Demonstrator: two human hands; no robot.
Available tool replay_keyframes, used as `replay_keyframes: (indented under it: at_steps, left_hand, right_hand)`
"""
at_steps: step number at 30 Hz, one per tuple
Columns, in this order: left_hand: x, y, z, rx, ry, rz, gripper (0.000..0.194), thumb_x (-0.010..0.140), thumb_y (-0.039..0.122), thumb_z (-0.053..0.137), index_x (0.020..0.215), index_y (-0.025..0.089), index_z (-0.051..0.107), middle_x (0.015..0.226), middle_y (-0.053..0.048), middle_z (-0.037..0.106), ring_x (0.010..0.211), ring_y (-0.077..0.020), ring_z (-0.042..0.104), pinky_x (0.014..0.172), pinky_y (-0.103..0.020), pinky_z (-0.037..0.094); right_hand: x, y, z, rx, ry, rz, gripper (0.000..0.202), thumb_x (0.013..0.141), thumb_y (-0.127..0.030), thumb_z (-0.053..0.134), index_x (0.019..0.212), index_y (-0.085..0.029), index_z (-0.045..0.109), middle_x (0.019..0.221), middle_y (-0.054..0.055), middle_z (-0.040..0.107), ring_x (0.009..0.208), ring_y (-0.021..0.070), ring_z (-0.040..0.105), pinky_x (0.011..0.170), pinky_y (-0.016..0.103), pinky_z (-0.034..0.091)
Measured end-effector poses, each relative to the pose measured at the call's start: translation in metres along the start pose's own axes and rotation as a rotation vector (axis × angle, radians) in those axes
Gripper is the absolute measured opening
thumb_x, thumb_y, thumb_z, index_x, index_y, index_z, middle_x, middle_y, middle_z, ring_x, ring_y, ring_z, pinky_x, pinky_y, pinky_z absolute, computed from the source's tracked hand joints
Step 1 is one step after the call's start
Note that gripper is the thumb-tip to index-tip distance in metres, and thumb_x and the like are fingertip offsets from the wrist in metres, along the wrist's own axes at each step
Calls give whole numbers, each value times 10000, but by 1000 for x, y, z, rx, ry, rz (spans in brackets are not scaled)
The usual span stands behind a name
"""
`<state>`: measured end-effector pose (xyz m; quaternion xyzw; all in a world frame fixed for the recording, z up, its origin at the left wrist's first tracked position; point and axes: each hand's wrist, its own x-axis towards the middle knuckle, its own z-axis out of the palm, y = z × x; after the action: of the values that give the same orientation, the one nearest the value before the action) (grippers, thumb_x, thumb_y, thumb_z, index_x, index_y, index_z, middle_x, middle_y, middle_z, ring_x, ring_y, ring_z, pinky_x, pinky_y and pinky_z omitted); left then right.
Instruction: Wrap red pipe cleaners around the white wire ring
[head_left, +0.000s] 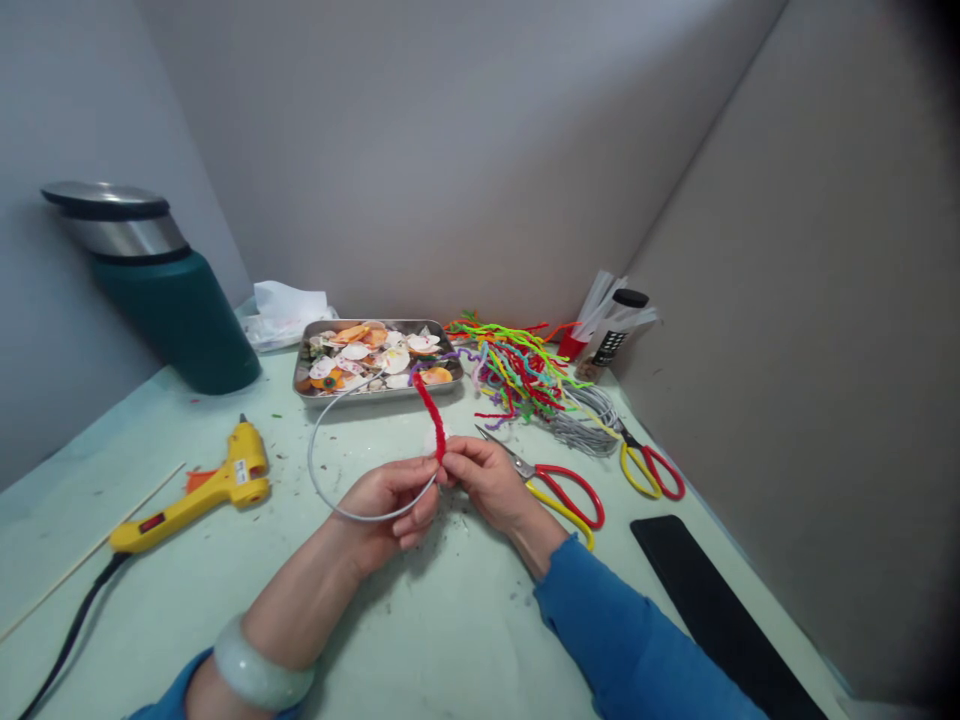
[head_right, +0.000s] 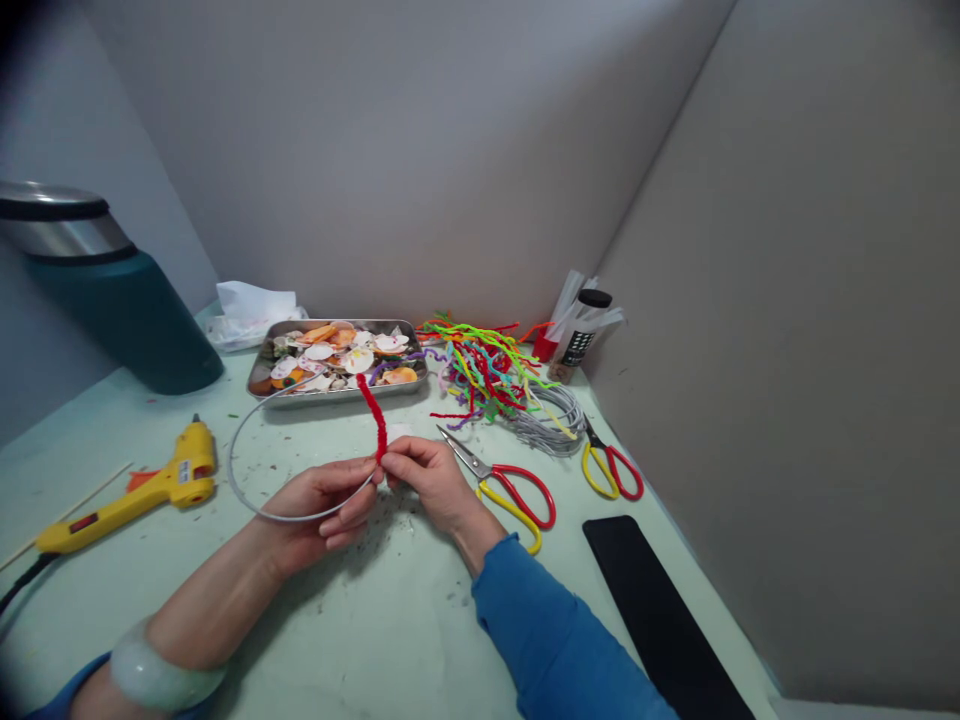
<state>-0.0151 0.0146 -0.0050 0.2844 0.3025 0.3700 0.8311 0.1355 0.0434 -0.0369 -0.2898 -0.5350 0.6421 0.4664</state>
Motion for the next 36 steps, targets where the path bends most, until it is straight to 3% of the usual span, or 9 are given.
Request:
replay_keyframes:
  at_steps: [36]
  left_hand:
    - [-2,2,4,222,119,52,175,814,262,495,746,129,588,406,50,419,306,-44,202,291,-169,231]
  right_hand:
    - [0,-1,0,14,11,12,128,745,-288,654,753,-166,617,635,-18,576,586,101,471,616,232,371]
